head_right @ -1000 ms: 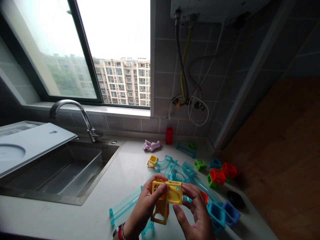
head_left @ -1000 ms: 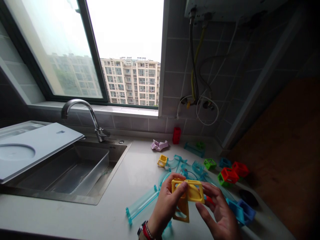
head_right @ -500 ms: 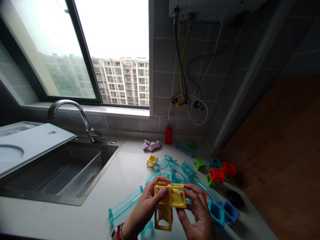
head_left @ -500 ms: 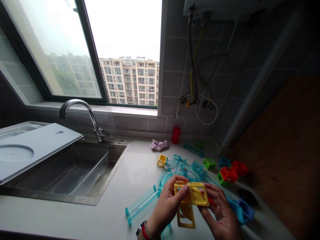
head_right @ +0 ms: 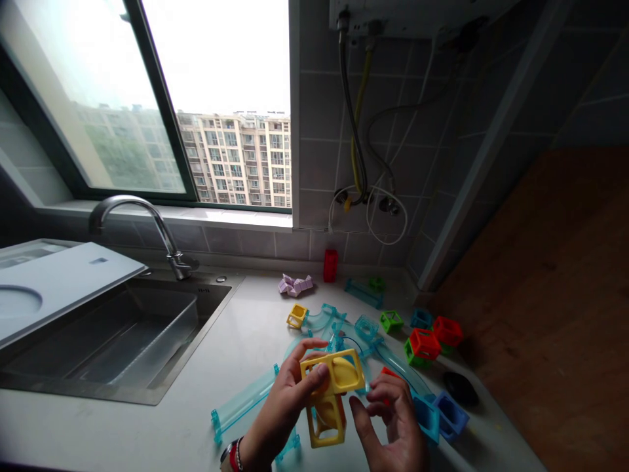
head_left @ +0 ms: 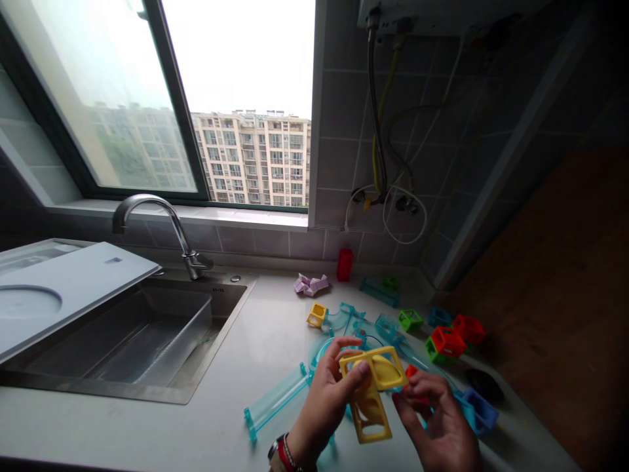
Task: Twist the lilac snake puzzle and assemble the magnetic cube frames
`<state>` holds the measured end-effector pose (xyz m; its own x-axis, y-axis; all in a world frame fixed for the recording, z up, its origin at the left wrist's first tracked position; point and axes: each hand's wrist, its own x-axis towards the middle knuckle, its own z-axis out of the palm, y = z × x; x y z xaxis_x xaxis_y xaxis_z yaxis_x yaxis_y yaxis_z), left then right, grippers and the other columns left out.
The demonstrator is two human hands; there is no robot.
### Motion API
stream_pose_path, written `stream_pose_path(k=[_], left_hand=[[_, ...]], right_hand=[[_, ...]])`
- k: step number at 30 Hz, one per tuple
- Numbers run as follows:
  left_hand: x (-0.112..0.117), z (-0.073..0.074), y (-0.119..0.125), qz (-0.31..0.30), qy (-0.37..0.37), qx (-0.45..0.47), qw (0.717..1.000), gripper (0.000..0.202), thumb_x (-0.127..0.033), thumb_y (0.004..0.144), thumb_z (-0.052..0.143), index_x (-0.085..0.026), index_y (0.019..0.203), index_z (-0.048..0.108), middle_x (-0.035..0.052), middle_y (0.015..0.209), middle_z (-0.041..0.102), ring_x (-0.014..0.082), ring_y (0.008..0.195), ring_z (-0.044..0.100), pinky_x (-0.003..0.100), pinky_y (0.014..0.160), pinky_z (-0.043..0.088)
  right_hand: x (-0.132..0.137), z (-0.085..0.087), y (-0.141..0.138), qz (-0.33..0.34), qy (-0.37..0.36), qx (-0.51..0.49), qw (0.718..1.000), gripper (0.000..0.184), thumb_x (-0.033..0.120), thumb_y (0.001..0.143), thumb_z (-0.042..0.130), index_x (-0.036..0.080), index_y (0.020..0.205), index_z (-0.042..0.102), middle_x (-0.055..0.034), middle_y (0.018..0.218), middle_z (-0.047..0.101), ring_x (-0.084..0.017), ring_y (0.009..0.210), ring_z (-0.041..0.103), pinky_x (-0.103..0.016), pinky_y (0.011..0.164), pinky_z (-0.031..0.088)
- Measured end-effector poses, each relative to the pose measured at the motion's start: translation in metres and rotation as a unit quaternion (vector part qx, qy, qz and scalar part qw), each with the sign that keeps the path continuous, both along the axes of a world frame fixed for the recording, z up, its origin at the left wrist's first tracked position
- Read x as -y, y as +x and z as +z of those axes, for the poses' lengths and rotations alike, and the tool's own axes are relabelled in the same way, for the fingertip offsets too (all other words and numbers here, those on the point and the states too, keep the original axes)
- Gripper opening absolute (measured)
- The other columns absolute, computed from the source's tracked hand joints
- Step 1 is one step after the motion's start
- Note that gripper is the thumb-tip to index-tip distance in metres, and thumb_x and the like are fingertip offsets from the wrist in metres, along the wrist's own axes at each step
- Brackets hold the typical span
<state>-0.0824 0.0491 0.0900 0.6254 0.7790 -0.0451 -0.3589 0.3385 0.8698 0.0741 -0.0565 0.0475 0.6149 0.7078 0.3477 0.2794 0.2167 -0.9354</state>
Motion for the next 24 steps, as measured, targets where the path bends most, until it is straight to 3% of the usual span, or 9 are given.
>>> stream_pose_path(k=[2, 5, 8, 12, 18, 24], left_hand=[[-0.002, -0.002, 0.001, 0.014, -0.003, 0.004, 1.0, 0.056, -0.051, 0.083, 0.082, -0.024, 0.126, 0.059, 0.0072, 0.114, 0.066, 0.0221, 0.097, 0.069, 0.03, 0.083, 0.053], [-0.001, -0.001, 0.0, -0.005, -0.006, 0.006, 1.0, 0.055, -0.048, 0.083, 0.083, -0.024, 0.125, 0.059, 0.0068, 0.112, 0.066, 0.0204, 0.093, 0.068, 0.029, 0.082, 0.052], [0.003, 0.003, -0.001, -0.022, 0.0, -0.006, 1.0, 0.047, -0.045, 0.084, 0.082, -0.022, 0.12, 0.062, 0.0045, 0.105, 0.067, 0.0159, 0.086, 0.065, 0.025, 0.077, 0.05], [0.004, 0.002, 0.002, -0.018, 0.011, -0.022, 1.0, 0.04, -0.045, 0.087, 0.079, -0.021, 0.114, 0.065, 0.0033, 0.099, 0.067, 0.0144, 0.084, 0.063, 0.023, 0.074, 0.048], [0.0, -0.008, 0.006, -0.004, 0.033, -0.024, 0.999, 0.039, -0.049, 0.089, 0.075, -0.02, 0.113, 0.063, 0.0033, 0.098, 0.067, 0.0154, 0.082, 0.063, 0.024, 0.072, 0.047], [0.0, -0.006, 0.005, -0.003, 0.048, -0.043, 0.998, 0.04, -0.052, 0.09, 0.073, -0.02, 0.112, 0.063, 0.0018, 0.089, 0.065, 0.015, 0.077, 0.06, 0.024, 0.069, 0.046]], right_hand=[[0.003, 0.002, -0.011, 0.026, -0.044, -0.023, 0.998, 0.026, 0.047, 0.087, 0.076, 0.024, 0.092, 0.066, -0.0069, 0.096, 0.064, -0.023, 0.088, 0.068, -0.029, 0.072, 0.061], [0.006, 0.008, -0.021, 0.075, -0.097, -0.057, 0.991, 0.038, 0.058, 0.089, 0.069, 0.025, 0.109, 0.072, -0.0081, 0.098, 0.07, -0.026, 0.09, 0.071, -0.032, 0.079, 0.063], [0.005, 0.016, -0.021, 0.11, -0.128, -0.077, 0.983, 0.044, 0.064, 0.089, 0.066, 0.023, 0.103, 0.076, -0.0104, 0.105, 0.075, -0.029, 0.096, 0.072, -0.038, 0.089, 0.061], [0.004, 0.026, -0.018, 0.133, -0.168, -0.069, 0.974, 0.048, 0.066, 0.087, 0.066, 0.021, 0.099, 0.078, -0.0108, 0.096, 0.077, -0.028, 0.084, 0.072, -0.035, 0.076, 0.061], [0.003, 0.042, -0.018, 0.136, -0.177, -0.037, 0.974, 0.05, 0.07, 0.087, 0.064, 0.024, 0.098, 0.079, -0.0063, 0.088, 0.075, -0.022, 0.07, 0.065, -0.033, 0.074, 0.059], [0.006, 0.045, -0.013, 0.183, -0.229, -0.043, 0.955, 0.054, 0.074, 0.09, 0.055, 0.024, 0.089, 0.074, 0.0021, 0.059, 0.055, -0.015, 0.052, 0.05, -0.025, 0.05, 0.044]])
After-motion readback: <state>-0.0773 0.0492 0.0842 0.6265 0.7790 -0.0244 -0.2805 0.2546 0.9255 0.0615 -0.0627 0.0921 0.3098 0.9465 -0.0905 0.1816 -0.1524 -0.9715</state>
